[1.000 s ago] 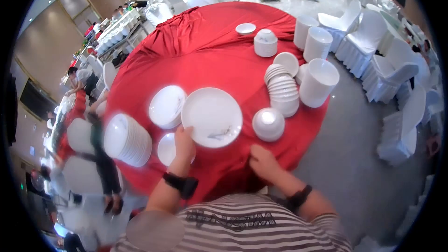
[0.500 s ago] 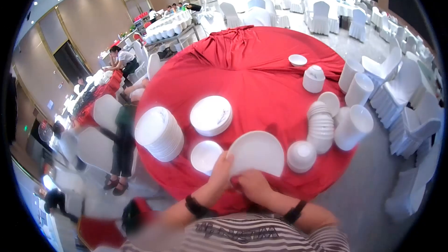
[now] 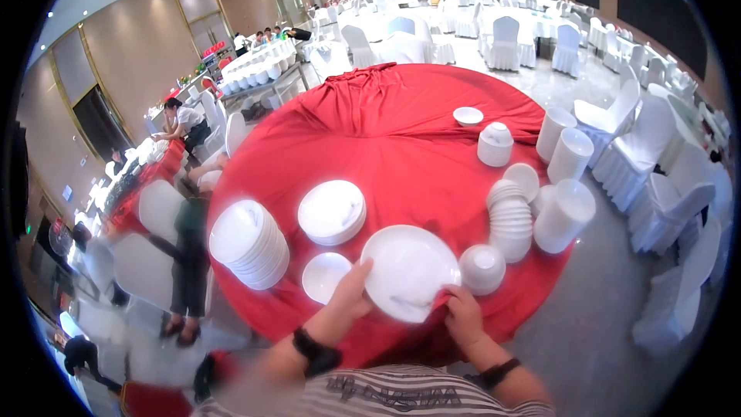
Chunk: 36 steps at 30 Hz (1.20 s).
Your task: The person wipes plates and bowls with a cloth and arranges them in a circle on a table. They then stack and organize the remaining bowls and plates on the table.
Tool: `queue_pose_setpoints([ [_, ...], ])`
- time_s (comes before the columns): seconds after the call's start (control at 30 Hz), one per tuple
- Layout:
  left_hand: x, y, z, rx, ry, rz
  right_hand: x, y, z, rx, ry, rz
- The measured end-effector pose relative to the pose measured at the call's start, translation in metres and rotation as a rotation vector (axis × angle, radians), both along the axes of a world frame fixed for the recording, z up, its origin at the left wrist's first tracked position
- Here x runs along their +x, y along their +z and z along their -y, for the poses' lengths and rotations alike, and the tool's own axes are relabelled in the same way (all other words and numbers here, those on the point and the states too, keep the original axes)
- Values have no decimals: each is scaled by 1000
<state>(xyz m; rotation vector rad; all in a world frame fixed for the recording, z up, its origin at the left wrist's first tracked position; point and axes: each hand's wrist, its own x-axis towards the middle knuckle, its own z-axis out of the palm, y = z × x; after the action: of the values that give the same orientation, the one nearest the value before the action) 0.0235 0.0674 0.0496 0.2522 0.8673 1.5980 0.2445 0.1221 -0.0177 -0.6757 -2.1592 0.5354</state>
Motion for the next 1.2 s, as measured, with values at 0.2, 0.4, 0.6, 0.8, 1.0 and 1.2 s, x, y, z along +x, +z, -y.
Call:
queue_pose_setpoints([
  [0.2,-13,-23,5,40,10,-644,12,-61,-15,-565,-120,-266],
  [0.4,-54,22,29,-61,-671,-1172,18,-77,-15,-1079,113,-437],
  [0.6,-52,-7,37,-87,-174,-1029,-11,-75,-22,-698,-334,-359],
  [0.8,-24,-18,33,-307,-265,-1408,-54,12,5,-85,-130,-31],
  [1.0,-33,11,29,-311,140,-927,-46,-2,15,1,320,231],
  [1.2,-121,52,17,-239,527,-1425,11,-36,26,-218,0,254],
])
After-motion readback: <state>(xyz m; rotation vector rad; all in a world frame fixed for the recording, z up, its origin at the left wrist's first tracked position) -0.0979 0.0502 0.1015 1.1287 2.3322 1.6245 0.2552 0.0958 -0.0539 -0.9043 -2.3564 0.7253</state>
